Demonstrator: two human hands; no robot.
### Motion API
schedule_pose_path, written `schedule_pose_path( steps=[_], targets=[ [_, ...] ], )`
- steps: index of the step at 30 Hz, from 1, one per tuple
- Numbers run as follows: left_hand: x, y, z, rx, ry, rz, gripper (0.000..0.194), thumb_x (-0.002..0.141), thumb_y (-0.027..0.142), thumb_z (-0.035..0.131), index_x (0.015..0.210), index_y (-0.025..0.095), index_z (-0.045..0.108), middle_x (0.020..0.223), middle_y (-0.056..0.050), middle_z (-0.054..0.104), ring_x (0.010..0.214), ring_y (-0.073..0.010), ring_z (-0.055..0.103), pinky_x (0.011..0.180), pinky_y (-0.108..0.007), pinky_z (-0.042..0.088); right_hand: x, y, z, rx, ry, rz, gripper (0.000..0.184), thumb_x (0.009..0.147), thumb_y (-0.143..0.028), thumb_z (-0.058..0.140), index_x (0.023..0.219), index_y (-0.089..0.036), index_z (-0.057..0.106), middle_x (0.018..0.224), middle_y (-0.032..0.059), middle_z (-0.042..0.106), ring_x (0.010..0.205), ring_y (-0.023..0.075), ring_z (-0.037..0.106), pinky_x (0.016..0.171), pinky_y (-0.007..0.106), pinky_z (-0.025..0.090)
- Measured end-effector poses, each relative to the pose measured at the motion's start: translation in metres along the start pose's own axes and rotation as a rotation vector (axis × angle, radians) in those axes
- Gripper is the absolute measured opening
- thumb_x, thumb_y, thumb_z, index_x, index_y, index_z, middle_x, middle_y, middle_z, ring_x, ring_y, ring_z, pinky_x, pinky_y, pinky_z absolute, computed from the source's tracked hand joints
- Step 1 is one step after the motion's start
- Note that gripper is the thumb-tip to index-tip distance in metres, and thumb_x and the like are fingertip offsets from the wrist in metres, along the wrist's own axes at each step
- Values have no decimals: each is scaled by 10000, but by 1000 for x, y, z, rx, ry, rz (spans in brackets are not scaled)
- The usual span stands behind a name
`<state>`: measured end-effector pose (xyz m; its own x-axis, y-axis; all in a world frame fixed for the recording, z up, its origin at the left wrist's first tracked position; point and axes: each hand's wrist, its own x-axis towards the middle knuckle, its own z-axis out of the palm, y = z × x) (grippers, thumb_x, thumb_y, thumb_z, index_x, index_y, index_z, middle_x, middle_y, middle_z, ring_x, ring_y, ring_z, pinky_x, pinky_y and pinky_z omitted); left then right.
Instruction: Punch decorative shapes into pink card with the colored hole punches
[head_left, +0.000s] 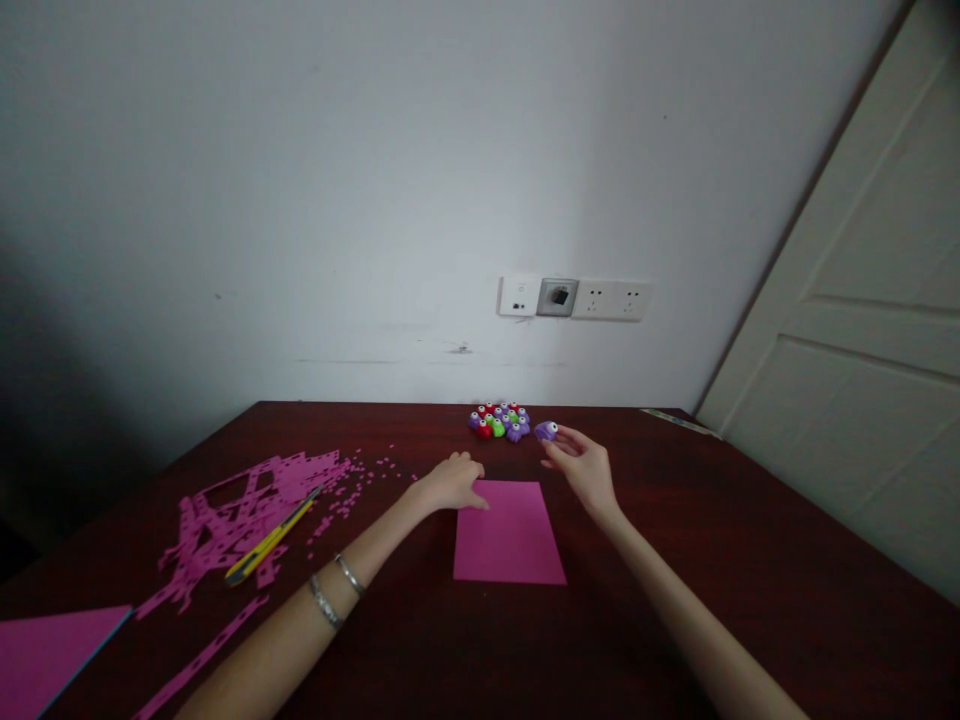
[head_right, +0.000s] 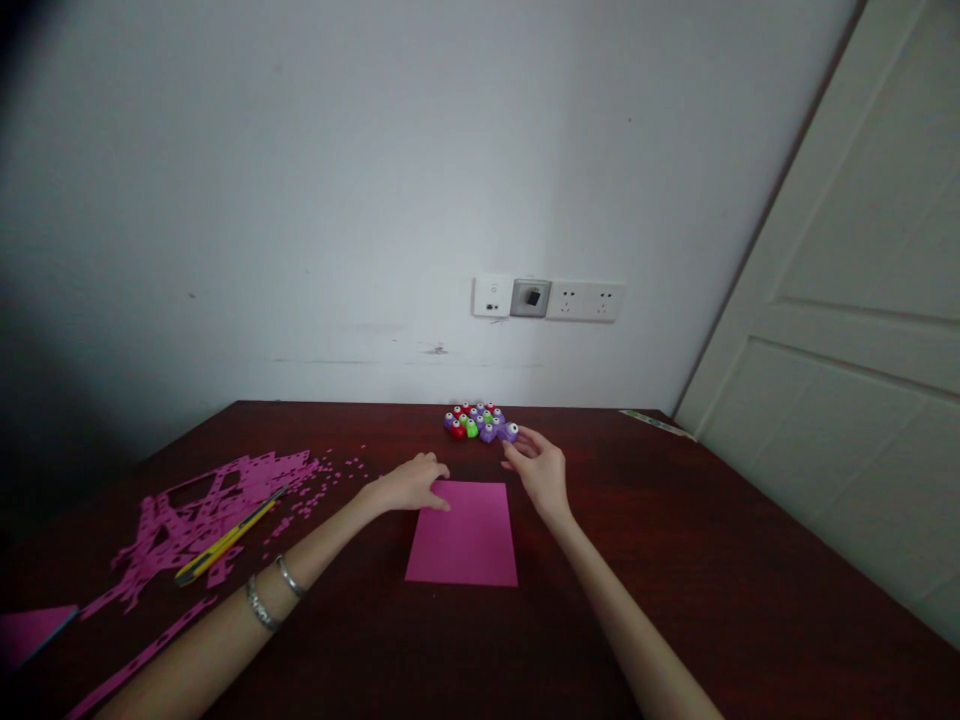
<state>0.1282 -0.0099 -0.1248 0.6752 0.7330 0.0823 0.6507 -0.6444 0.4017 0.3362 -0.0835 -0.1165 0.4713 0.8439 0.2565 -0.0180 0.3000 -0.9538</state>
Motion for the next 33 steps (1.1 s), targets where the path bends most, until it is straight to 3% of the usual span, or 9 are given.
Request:
schedule_pose_path(
  steps=[4,11,29,33],
  targets=[
    [-3,0,0,168,-92,-60,523,495,462,774,906,160,655,993,-148,580,999,-343,509,783,-370,421,0,15,-20,-48,-41,66,448,552,-357,767,905,-111,641,893,89,704,898,276,652,616,325,608],
    [-6,15,-9,298,-200,-43,508,611,489,718,963,133,636,1063,-167,542,1019,-328,491,808,-388,406,-4,40,-45,-97,-66,138,382,508,-295,787,824,-130,651,822,72,718,799,254,675,547,297,603],
    [-5,12,-5,315,-90,30,636,529,465,779,1004,113,544,1045,-168,539,981,-325,494,794,-373,394,-5,62,-61,-263,-132,89,379,613,-371,724,899,-140,629,791,68,706,755,233,669,591,323,587],
    [0,3,-5,176,-79,24,505,529,414,780,904,147,571,926,-102,597,888,-267,540,716,-312,401,-7,62,-62,-328,-145,69,376,640,-381,702,915,-139,621,744,63,695,698,212,664,599,311,566]
  ],
)
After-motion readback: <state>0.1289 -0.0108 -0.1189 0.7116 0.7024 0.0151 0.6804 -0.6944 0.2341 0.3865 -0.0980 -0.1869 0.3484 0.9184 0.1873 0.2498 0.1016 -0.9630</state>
